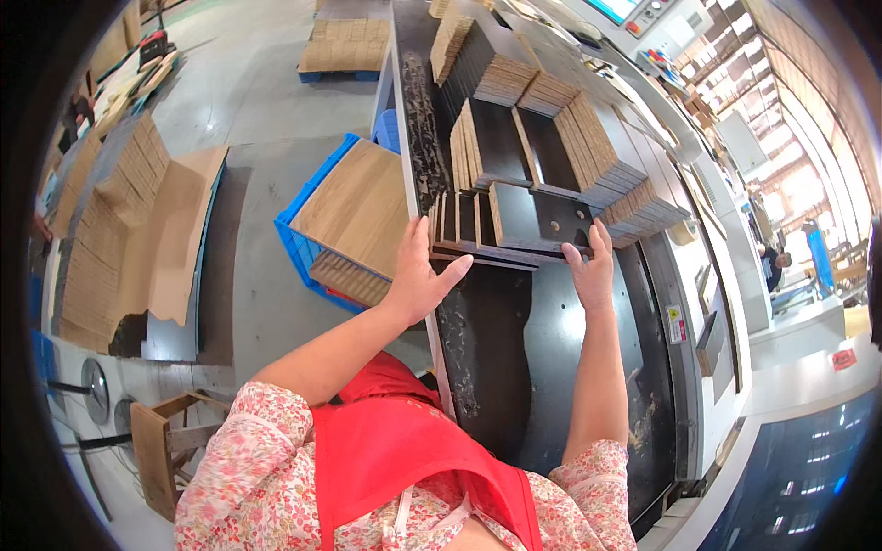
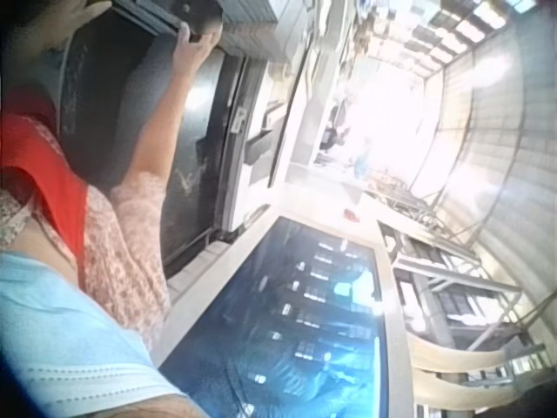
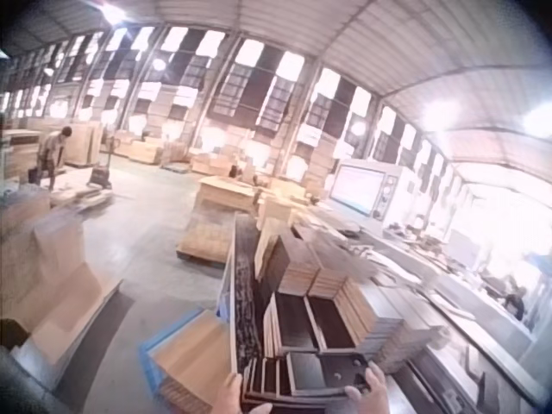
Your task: The person picks up a black wooden panel from a stack on a workbench, moves it to a nearby pallet to stack it, and then uses a spray nozzle to clean the workbench surface before handling another panel.
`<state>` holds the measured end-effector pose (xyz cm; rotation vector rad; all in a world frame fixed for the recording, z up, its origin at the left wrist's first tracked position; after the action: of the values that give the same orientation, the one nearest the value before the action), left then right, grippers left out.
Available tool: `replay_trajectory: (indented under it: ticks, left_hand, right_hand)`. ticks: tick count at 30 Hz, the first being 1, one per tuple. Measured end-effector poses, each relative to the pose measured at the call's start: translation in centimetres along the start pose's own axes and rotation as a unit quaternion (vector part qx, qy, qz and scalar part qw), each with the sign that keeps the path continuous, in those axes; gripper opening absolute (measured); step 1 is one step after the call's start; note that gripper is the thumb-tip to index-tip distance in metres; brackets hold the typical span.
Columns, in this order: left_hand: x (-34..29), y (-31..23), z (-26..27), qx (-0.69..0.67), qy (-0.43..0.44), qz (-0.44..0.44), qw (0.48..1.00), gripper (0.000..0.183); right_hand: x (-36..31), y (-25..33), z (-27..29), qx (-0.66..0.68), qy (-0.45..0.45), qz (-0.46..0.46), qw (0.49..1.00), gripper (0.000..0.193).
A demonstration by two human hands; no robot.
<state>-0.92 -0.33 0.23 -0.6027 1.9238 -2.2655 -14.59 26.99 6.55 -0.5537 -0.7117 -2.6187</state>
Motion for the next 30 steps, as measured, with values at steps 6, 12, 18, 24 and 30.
replay_trajectory:
  ticks: [6, 12, 18, 24, 30]
  left_hand:
    - [2.8, -2.5, 1.0, -0.241, 0.066, 0.103, 0.963, 0.097]
    - [5.5, -2.9, 1.1, -0.32, 0.065, 0.244, 0.913, 0.092]
    - [8.4, -0.6, -0.6, -0.312, 0.065, 0.336, 0.886, 0.123]
    - [8.8, -3.5, 2.6, -0.394, 0.147, 0.353, 0.835, 0.059]
    - [6.9, -4.1, 3.8, -0.341, 0.183, 0.354, 0.852, 0.056]
  right_hand:
    - [1.3, -1.4, 0.6, 0.242, 0.058, -0.22, 0.943, 0.066]
    - [1.5, -0.4, -1.2, 0.549, 0.192, -0.359, 0.73, 0.076]
    - [0.8, -0.6, -2.3, 0.543, 0.257, -0.349, 0.719, 0.065]
    - [0.1, 0.6, -4.0, 0.542, 0.274, -0.272, 0.746, 0.038]
    - [-2.6, 2.6, -1.3, 0.51, 0.288, -0.223, 0.78, 0.06]
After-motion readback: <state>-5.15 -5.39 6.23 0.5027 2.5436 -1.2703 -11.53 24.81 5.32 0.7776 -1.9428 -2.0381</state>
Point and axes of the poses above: each hand's wrist, its own x-axis towards the middle knuckle, its own z-axis out of the back of the hand, y = z × x, the point moved 1 cm from there along x, towards the middle knuckle, and after that the axes turned 13 degrees about -x, right-handed, at the moved point
